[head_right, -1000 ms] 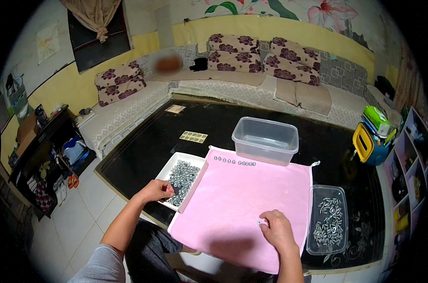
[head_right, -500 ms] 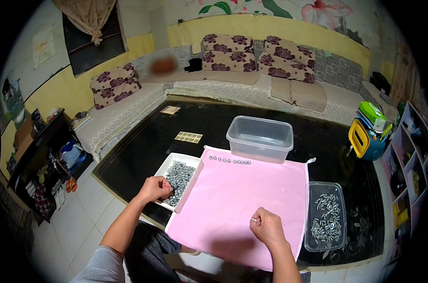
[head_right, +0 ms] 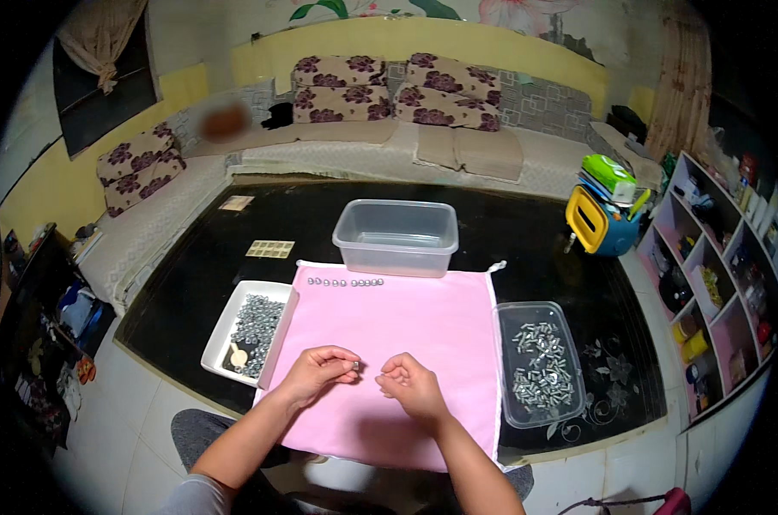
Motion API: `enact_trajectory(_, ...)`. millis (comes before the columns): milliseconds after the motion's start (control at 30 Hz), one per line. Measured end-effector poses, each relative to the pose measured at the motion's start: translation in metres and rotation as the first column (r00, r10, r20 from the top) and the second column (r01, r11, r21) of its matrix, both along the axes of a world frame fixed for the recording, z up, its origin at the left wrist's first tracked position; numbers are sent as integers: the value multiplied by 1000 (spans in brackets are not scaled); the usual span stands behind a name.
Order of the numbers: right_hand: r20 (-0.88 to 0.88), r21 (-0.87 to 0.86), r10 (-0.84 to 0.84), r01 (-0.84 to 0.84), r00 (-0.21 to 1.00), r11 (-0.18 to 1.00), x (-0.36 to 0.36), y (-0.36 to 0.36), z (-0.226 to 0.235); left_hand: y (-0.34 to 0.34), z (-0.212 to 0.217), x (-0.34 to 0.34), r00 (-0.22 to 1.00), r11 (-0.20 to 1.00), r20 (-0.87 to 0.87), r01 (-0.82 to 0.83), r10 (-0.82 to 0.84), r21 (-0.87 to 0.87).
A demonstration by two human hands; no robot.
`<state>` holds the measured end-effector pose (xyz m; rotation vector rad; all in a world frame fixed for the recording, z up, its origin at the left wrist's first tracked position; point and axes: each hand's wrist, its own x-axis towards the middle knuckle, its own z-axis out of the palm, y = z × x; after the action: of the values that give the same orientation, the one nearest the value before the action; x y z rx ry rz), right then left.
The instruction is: The person assembles small metal hardware components by hand. They pick up individual metal rivets and washers from trays, press them together with their fingers, and place the finished pieces in a row on a pink cloth.
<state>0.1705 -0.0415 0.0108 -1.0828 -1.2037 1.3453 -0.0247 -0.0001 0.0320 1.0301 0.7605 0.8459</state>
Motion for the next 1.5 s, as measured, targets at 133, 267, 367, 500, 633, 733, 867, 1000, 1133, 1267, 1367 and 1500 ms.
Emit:
enact_trajectory(133,-100,16,20,-19,995,1000,3,4,1,-1,-17,26,997,996,64,38,-33,-85)
enact_trajectory(267,-132,25,-28,31,991,999,5,6,-5,-1,-17,35,996,993,90,38,-28,-110)
enact_trajectory(367,-170,-12,-55,53,984,998,3,5,-2,-2,-17,35,998,994,56,41,-35,-97)
enact_trajectory(500,-232,-8,-46,45,972,999,3,6,-5,-4,-18,35,998,998,57,18,-15,-59)
enact_trajectory(633,-235,21,-60,67,970,998,3,5,0,-6,-20,36,999,1000,41,-2,3,-13)
enact_trajectory(733,-290,-6,-51,51,956,999,3,5,2,-8,-19,39,999,1000,28,-31,31,-1)
enact_trajectory(867,-244,-3,-97,99,965,995,3,7,-3,-9,-23,42,997,984,32,-79,75,157)
enact_trajectory(1000,-247,12,-92,98,965,995,2,6,-1,-6,-25,39,996,995,17,-83,82,62)
enact_trajectory(1133,-264,12,-83,90,961,996,0,6,-2,-5,-23,38,993,995,62,-98,97,13)
enact_trajectory(1267,-203,-23,-107,104,973,994,-1,6,1,-4,-23,36,993,997,92,-80,80,2)
enact_trajectory(1367,-174,-42,-109,103,979,994,0,6,2,-4,-22,37,993,997,81,-83,83,0)
enact_trajectory(1500,-188,-67,-78,66,979,996,0,6,4,-4,-24,38,996,997,51,-76,75,17)
